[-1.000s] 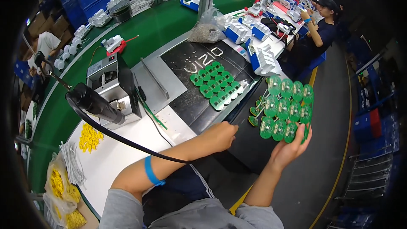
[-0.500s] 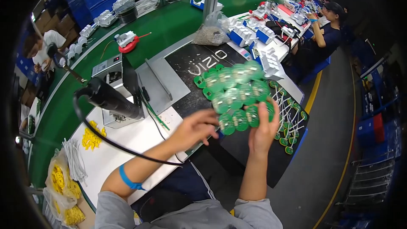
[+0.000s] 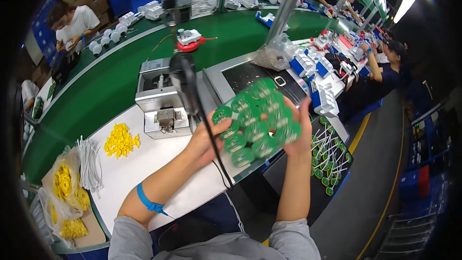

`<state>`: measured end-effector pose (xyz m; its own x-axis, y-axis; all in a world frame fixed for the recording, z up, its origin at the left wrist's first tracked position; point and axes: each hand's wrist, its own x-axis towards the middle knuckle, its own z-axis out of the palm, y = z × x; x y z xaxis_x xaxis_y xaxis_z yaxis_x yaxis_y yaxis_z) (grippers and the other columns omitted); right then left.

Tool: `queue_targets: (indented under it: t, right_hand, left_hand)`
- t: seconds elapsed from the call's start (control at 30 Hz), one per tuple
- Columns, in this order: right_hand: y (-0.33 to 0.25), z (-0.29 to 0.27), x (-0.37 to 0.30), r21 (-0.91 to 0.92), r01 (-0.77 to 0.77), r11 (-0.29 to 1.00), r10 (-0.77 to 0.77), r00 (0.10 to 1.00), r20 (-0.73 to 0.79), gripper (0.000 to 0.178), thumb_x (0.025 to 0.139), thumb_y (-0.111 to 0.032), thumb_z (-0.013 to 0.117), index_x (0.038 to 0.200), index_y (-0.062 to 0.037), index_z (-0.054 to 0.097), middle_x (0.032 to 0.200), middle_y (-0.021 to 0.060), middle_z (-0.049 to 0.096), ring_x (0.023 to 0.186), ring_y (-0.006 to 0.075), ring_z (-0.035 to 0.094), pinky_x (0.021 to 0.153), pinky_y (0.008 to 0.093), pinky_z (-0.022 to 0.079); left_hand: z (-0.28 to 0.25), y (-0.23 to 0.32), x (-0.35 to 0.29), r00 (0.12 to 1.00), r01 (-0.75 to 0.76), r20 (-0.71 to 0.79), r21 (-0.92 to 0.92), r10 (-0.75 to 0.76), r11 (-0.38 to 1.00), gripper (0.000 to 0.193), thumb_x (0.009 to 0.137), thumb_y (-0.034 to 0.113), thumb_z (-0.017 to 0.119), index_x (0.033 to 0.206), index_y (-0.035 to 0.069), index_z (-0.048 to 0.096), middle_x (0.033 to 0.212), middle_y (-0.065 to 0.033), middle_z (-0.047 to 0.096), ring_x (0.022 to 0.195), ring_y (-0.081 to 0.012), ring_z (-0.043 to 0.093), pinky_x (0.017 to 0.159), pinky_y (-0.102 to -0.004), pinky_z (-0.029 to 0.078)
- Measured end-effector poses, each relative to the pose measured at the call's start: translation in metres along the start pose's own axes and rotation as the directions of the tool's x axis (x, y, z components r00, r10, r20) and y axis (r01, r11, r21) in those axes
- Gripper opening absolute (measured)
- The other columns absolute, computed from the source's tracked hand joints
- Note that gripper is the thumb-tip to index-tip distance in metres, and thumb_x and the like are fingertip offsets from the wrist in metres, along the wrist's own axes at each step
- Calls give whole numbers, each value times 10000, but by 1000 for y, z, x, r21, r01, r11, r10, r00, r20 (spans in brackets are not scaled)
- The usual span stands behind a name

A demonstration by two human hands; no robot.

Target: The person assembles electronic components onto green circuit boards by attaching yellow plastic parts with screws using an electric screwdriver.

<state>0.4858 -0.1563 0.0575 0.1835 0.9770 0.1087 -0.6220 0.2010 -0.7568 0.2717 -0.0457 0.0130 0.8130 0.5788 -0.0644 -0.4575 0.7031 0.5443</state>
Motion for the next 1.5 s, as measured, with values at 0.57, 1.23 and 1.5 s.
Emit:
queue_targets:
  t: [0.57, 1.23, 1.5]
  right_hand:
    - [37, 55, 98, -974, 224, -32, -324, 919, 223, 503, 906, -120, 706, 1360, 31, 550, 1175, 176, 693, 1063, 231, 655, 962, 331, 481]
    - [79, 40, 115, -956, 242, -168, -238, 931, 277, 434, 907, -168, 691, 1290, 26, 622, 1052, 167, 744, 895, 213, 714, 787, 316, 540]
    - [77, 28, 117, -945, -51, 324, -163, 981, -109, 416, 947, -151, 655, 1335, -11, 601, 1042, 91, 728, 813, 161, 711, 627, 302, 574]
  left_hand:
    - [-72, -23, -4, 864, -177, 13, 944, 503, 279, 649, 908, 156, 706, 1439, 14, 361, 1215, -180, 573, 1008, -249, 634, 855, -334, 524]
    - [-131, -41, 9, 862, -221, 100, 956, 497, 191, 852, 897, 117, 670, 1559, -35, 156, 1531, -254, 364, 1340, -361, 499, 1061, -421, 467]
    - [-124, -31, 6, 874, -205, 157, 977, 459, 55, 914, 892, 156, 672, 1596, 7, 109, 1617, -256, 243, 1392, -412, 418, 1159, -443, 352]
